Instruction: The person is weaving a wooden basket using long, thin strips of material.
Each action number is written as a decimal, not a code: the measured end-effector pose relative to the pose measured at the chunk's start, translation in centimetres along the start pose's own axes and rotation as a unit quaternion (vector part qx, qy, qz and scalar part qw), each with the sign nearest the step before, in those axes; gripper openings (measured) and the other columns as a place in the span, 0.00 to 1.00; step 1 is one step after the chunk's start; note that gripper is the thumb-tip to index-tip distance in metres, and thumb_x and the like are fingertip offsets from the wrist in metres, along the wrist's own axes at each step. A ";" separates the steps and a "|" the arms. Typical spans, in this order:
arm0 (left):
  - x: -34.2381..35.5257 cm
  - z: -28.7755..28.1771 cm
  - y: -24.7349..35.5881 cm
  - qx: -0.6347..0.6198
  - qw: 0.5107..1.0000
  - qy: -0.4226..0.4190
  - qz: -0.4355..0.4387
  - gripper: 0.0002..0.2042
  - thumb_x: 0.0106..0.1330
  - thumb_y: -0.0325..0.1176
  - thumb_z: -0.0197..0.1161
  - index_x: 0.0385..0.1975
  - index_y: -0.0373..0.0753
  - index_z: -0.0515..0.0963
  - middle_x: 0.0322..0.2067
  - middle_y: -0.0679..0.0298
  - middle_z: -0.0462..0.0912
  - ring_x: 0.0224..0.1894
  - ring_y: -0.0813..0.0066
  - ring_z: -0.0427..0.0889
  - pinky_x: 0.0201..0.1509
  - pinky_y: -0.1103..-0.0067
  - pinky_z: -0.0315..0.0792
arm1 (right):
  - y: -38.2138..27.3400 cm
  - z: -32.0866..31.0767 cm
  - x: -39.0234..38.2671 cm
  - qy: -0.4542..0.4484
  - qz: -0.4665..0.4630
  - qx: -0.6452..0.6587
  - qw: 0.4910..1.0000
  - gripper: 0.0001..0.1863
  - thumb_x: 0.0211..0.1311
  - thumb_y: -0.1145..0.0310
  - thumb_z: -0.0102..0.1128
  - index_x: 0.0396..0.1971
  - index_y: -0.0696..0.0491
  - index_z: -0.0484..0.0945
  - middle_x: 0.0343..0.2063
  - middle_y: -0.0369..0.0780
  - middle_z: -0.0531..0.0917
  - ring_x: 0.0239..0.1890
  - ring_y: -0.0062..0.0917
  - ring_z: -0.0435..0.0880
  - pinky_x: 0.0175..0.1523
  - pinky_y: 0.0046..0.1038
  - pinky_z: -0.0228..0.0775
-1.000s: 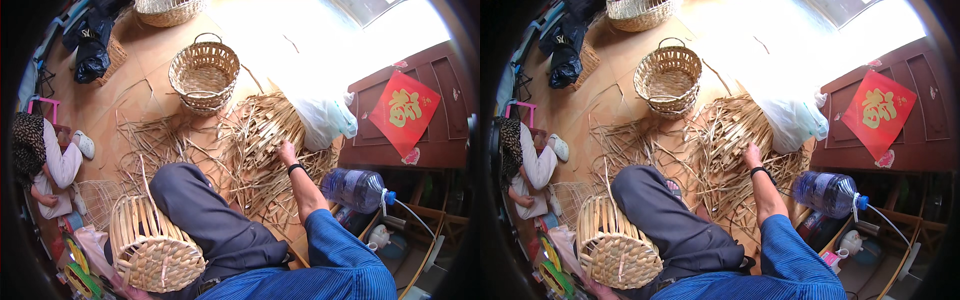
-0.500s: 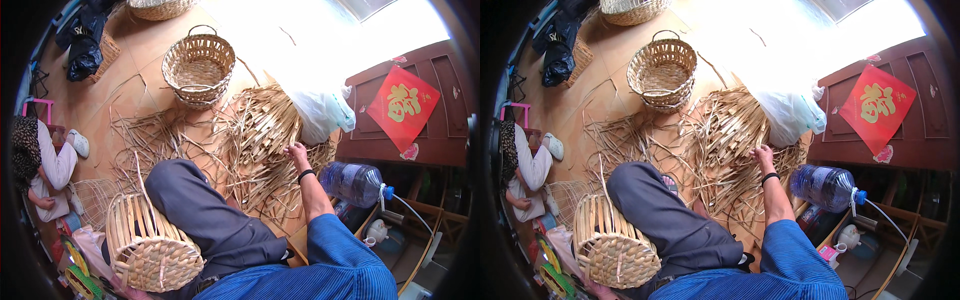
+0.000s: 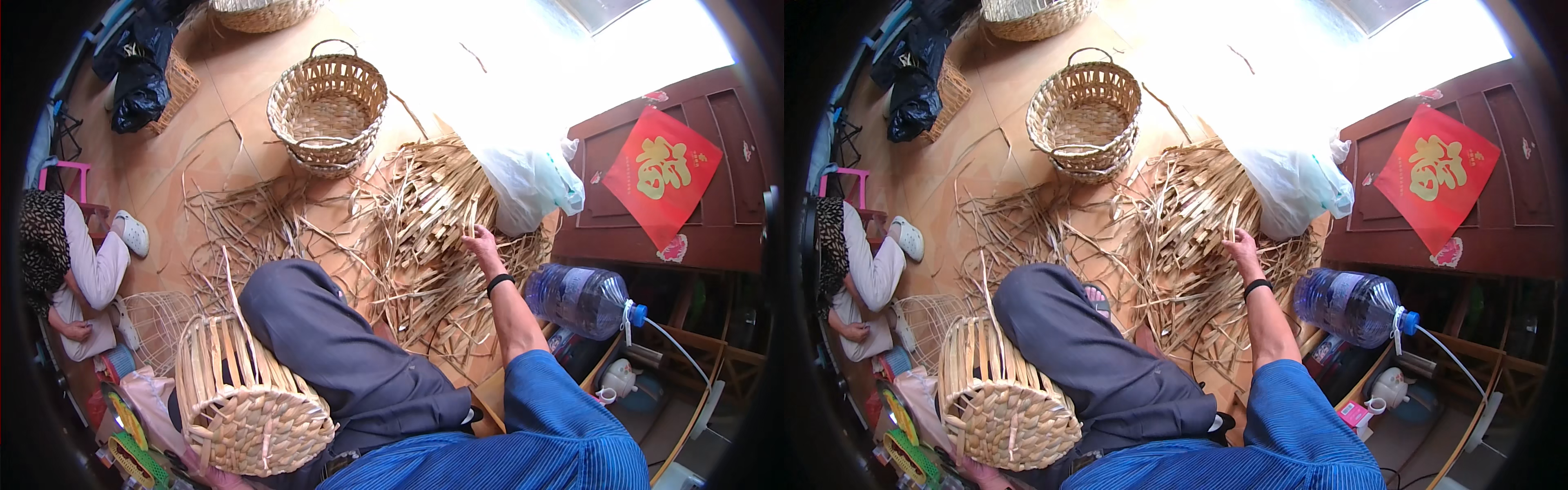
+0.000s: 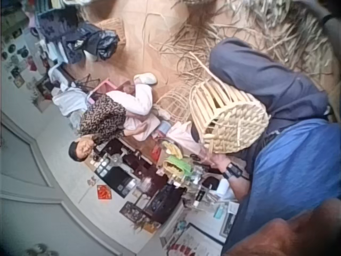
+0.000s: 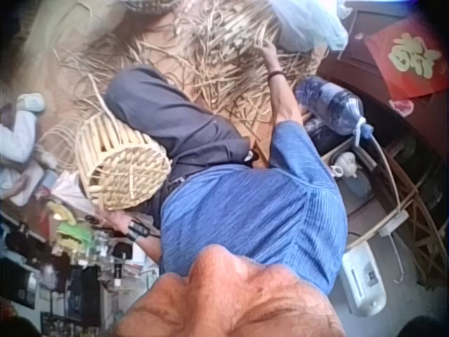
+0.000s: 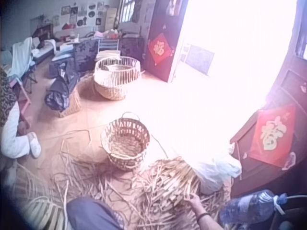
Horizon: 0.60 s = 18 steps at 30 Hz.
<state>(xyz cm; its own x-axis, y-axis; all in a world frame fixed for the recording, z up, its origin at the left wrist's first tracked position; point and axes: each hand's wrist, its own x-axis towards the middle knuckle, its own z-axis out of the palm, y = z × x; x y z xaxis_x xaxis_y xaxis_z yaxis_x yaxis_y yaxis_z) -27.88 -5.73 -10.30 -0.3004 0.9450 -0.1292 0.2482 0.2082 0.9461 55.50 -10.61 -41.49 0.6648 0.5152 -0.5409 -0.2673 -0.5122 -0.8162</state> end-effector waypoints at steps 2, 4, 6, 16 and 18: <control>-0.2 3.2 1.2 -0.053 0.997 0.046 -0.031 0.43 0.72 0.60 0.64 0.76 0.32 0.64 0.70 0.47 0.74 0.64 0.54 0.82 0.65 0.56 0.82 | 1.3 -1.2 0.9 0.033 -0.011 -0.097 0.995 0.23 0.56 0.78 0.74 0.54 0.55 0.84 0.36 0.39 0.89 0.38 0.22 0.84 0.44 0.28 0.78; 0.3 -2.0 0.3 -0.034 0.993 0.093 -0.067 0.41 0.73 0.58 0.63 0.76 0.32 0.65 0.70 0.48 0.74 0.64 0.54 0.82 0.65 0.57 0.83 | 1.5 1.6 -0.3 0.031 -0.026 -0.216 0.976 0.22 0.56 0.79 0.70 0.54 0.53 0.85 0.35 0.42 0.90 0.39 0.28 0.88 0.47 0.31 0.80; 1.6 -2.1 -1.5 -0.040 0.986 0.107 -0.117 0.39 0.73 0.56 0.62 0.75 0.32 0.67 0.69 0.48 0.75 0.64 0.53 0.83 0.64 0.57 0.83 | 3.3 -0.7 0.1 0.091 -0.117 -0.390 0.909 0.20 0.58 0.79 0.66 0.52 0.51 0.86 0.36 0.44 0.90 0.40 0.36 0.91 0.46 0.36 0.82; 1.0 -2.0 -2.1 -0.033 0.998 0.045 -0.028 0.36 0.74 0.52 0.59 0.74 0.32 0.68 0.68 0.47 0.76 0.63 0.52 0.83 0.64 0.57 0.83 | 1.4 0.2 -0.7 0.023 0.181 0.071 0.981 0.10 0.75 0.68 0.65 0.41 0.58 0.75 0.25 0.36 0.77 0.20 0.27 0.80 0.22 0.32 0.69; 0.5 -2.1 -1.8 0.080 0.996 0.028 0.013 0.35 0.75 0.51 0.59 0.74 0.32 0.67 0.68 0.47 0.76 0.63 0.52 0.83 0.64 0.57 0.83 | -0.1 1.8 -1.3 0.010 0.209 0.088 0.974 0.10 0.75 0.68 0.65 0.38 0.57 0.75 0.23 0.35 0.74 0.17 0.24 0.74 0.20 0.30 0.63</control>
<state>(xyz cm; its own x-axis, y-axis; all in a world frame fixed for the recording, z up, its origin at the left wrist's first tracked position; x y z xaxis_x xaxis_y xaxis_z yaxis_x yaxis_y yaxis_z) -30.44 -6.18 -11.48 -0.3410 0.9363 -0.0836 0.3987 0.2246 0.8892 53.38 -10.02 -41.08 0.4859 0.2721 -0.8306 -0.6313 -0.5480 -0.5488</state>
